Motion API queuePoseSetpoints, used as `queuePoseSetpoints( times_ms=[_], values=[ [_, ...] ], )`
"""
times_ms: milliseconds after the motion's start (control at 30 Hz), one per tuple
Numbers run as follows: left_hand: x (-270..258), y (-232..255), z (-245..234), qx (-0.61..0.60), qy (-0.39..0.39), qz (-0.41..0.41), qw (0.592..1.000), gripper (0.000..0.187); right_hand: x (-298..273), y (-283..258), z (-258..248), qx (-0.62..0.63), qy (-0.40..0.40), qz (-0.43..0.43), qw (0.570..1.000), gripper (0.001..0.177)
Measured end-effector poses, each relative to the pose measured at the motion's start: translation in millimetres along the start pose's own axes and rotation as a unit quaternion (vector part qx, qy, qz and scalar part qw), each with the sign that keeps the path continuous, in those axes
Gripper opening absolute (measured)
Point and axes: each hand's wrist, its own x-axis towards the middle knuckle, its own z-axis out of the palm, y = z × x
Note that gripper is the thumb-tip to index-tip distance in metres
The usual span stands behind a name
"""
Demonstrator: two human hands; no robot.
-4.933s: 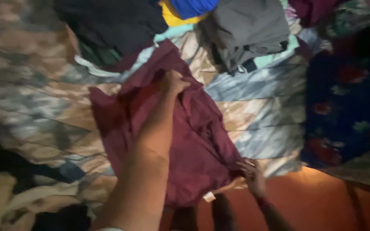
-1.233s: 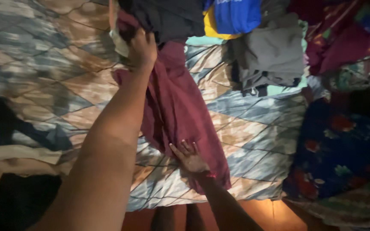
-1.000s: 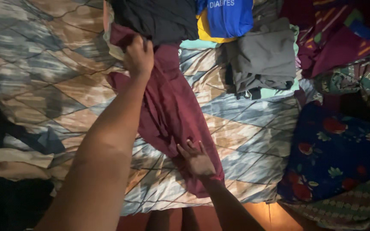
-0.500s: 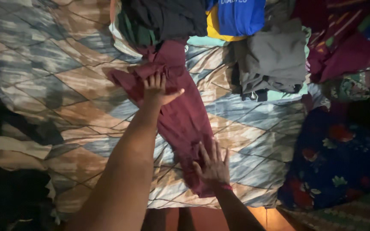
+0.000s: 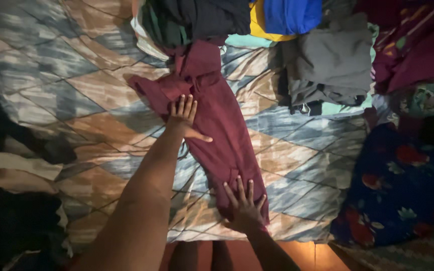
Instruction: The person folds clothes on a bed by hand, picking up items like a maroon shirt, a beige garment, and black pants one by one, smoothing them out, folding them into rectangular shapes, and stacking them into piles.
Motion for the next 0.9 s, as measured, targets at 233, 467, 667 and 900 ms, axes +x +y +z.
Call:
queuePoseSetpoints(
  times_ms=[233, 467, 667, 900],
  values=[
    [5, -7, 31, -0.037, 0.09, 0.019, 0.995, 0.168, 14, 50, 86, -0.028, 0.221, -0.118, 0.968, 0.073],
    [3, -9, 45, -0.023, 0.166, 0.04, 0.985, 0.168, 14, 95, 62, 0.053, 0.053, -0.169, 0.983, 0.073],
    [-18, 5, 37, -0.031, 0.202, 0.062, 0.977, 0.169, 12, 88, -25, 0.134, 0.007, -0.342, 0.93, 0.036],
    [-76, 38, 34, -0.022, 0.137, 0.06, 0.989, 0.156, 57, 25, -223, 0.072, 0.013, -0.43, 0.9, 0.035]
  ],
)
